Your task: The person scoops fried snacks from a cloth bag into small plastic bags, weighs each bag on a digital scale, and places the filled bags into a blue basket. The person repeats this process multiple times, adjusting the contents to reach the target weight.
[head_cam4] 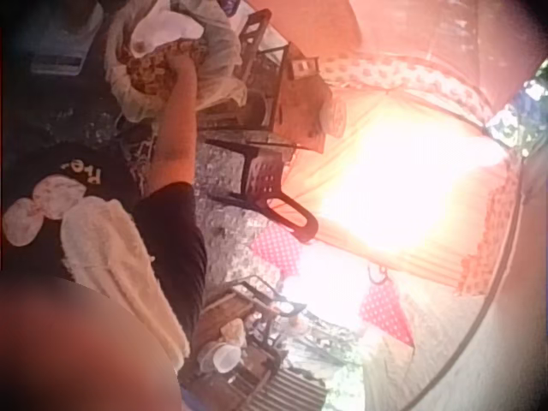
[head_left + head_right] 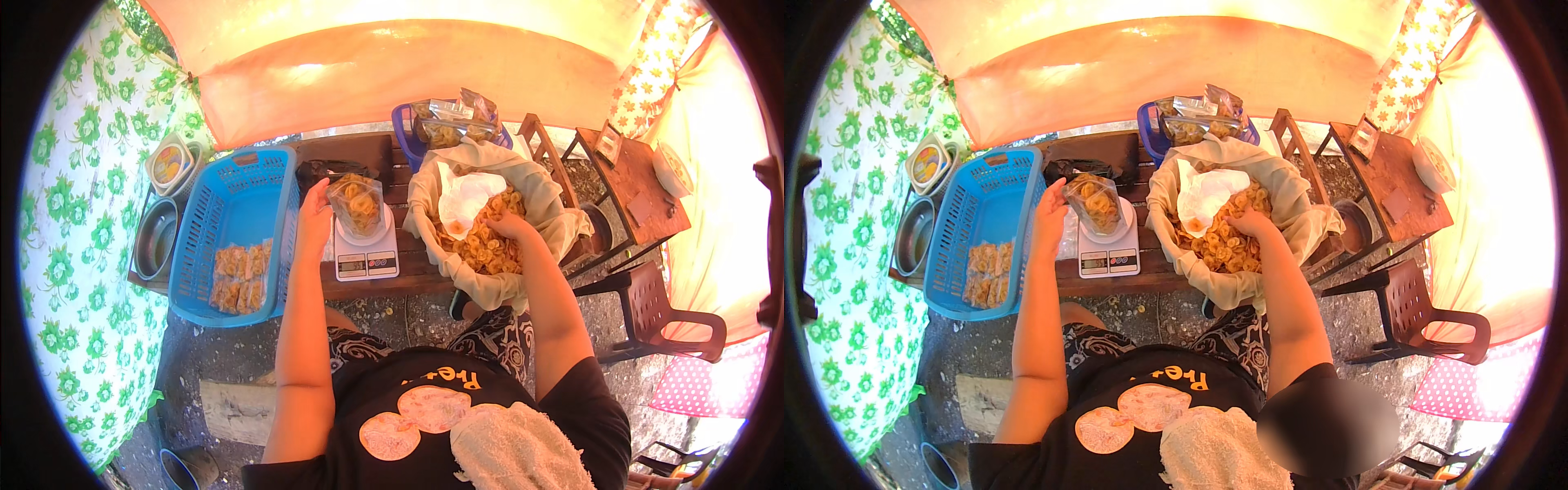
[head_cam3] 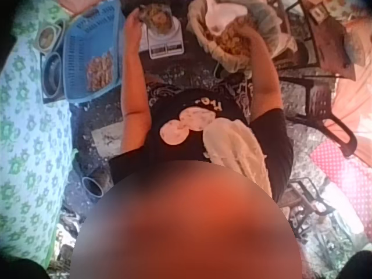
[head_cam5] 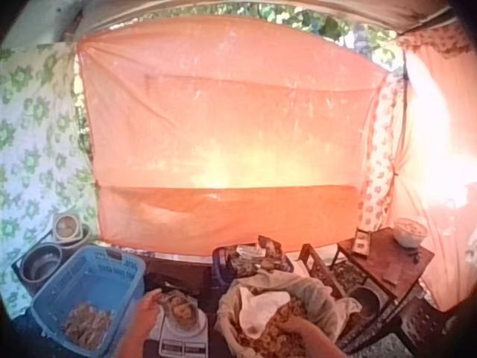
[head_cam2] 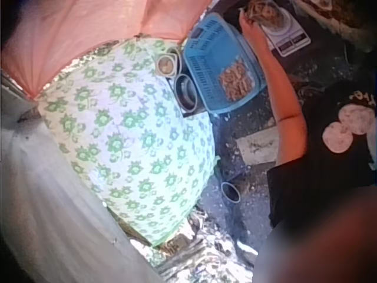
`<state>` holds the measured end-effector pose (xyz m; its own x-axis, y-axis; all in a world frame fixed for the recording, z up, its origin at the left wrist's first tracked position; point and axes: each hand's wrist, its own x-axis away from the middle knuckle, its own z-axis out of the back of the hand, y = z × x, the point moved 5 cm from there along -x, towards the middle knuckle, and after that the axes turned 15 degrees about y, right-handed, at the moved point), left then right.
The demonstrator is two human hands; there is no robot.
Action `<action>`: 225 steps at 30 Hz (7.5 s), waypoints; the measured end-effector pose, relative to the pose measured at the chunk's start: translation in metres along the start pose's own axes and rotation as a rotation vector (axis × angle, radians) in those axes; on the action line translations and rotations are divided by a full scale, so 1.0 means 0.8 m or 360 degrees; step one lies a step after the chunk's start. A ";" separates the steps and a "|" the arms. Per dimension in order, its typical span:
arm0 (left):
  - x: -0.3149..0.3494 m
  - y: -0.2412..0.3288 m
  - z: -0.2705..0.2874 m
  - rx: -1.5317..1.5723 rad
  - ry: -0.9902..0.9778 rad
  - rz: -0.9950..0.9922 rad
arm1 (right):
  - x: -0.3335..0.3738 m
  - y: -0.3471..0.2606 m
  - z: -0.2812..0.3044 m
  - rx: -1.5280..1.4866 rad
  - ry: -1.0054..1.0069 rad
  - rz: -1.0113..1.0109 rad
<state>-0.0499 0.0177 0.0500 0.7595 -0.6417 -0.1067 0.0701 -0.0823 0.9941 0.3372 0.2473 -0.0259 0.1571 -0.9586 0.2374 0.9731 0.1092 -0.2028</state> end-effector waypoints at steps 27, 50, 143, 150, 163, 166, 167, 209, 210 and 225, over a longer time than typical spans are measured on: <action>0.033 0.050 0.023 -0.0217 0.0846 -0.0869 | 0.063 0.014 0.082 -0.1310 -0.0214 0.0018; 0.141 -0.040 -0.324 -0.0836 -0.1046 -0.0642 | 0.076 0.049 0.058 -0.1098 0.0490 0.0252; 0.050 0.046 0.036 -0.0213 0.0814 -0.0618 | 0.073 0.008 0.066 -0.1974 -0.0501 -0.0246; 0.136 0.085 -0.132 -0.0168 -0.0081 -0.1110 | 0.094 -0.016 0.080 -0.1952 -0.0366 -0.0134; 0.117 -0.023 -0.289 0.0153 -0.0708 0.0415 | 0.113 -0.047 0.090 -0.1956 -0.0439 0.0150; 0.119 -0.030 -0.287 0.0398 -0.0658 0.0711 | 0.109 -0.046 0.091 -0.1853 -0.0263 0.0081; 0.119 -0.030 -0.285 0.0495 -0.0629 0.0834 | 0.107 -0.048 0.092 -0.1820 -0.0192 0.0082; -0.012 0.093 -0.026 -0.0687 0.0312 -0.0868 | 0.150 -0.369 0.102 -0.1053 0.1004 0.1473; -0.010 0.093 -0.029 -0.0859 0.0290 -0.0977 | 0.152 -0.368 0.102 -0.1099 0.1062 0.1512; -0.018 0.043 0.015 -0.0338 0.0738 -0.0776 | -0.021 0.025 0.027 -0.0113 0.0180 -0.0142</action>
<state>-0.0664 0.0153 0.0852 0.8034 -0.1747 -0.5692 0.5612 -0.0970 0.8220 0.3579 0.2715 -0.0133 0.0467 -0.9876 0.1499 0.9674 0.0073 -0.2533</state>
